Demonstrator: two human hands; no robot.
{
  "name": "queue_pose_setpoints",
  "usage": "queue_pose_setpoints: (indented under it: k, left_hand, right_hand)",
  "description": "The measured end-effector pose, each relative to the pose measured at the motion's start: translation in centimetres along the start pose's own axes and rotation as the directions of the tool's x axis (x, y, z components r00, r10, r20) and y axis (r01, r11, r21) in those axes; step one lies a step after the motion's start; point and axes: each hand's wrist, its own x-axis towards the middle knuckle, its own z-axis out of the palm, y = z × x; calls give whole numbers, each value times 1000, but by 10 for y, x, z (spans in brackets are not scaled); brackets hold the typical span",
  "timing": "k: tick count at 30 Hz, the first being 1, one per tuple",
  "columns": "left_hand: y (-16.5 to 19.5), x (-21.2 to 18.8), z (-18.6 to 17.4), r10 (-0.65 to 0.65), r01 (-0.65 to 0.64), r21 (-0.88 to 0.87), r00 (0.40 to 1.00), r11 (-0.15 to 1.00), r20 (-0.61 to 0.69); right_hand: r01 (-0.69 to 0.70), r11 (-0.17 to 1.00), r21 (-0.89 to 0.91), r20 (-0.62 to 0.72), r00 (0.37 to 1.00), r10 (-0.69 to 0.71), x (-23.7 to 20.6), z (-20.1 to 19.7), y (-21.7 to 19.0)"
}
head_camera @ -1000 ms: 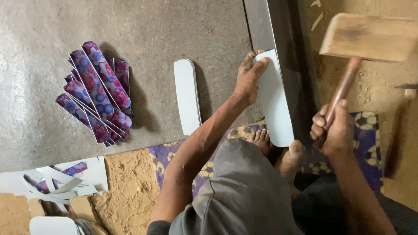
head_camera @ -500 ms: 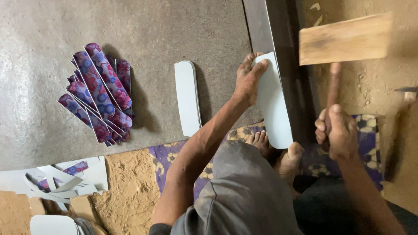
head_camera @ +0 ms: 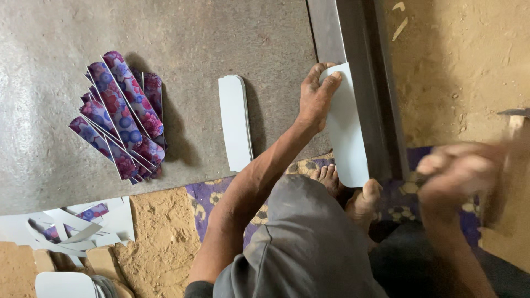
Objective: The person sits on the floor and bends white plastic strips one at a time by holding each against a metal beam and striking it with a wooden mallet to curve it, placing the finished curved strips onto a growing pile of patterned strips beside them.
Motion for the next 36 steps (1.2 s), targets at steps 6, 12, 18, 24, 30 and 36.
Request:
queue_pose_setpoints:
  k: [6,12,18,24,30,36]
  left_hand:
    - [4,1,0,-80,80,-5,997,997,-19]
    - [2,2,-1,-69,69,-42,998,997,6]
    - [1,2,-1,-42,42,-68,999,997,-1]
    - [5,0,1,-62,62,-52,998,997,0]
    - [3,3,-4,-31,32,-46,999,998,15]
    - [-8,3,-6,-31,32,120,999,992,-6]
  right_hand:
    - [-192,976,-105,-96,979,182,-1,-5,-12]
    - [68,956,-286,18,998,-66,-12,-6,6]
    - [-174,972,-161,-138,979,152,10,-11,-16]
    - [92,963,255,-232,972,-32,-7,-10,-9]
    - [-306,945,-113,21,951,310,10,-6,27]
    - [-37,706,-707,273,907,320,19,16,6]
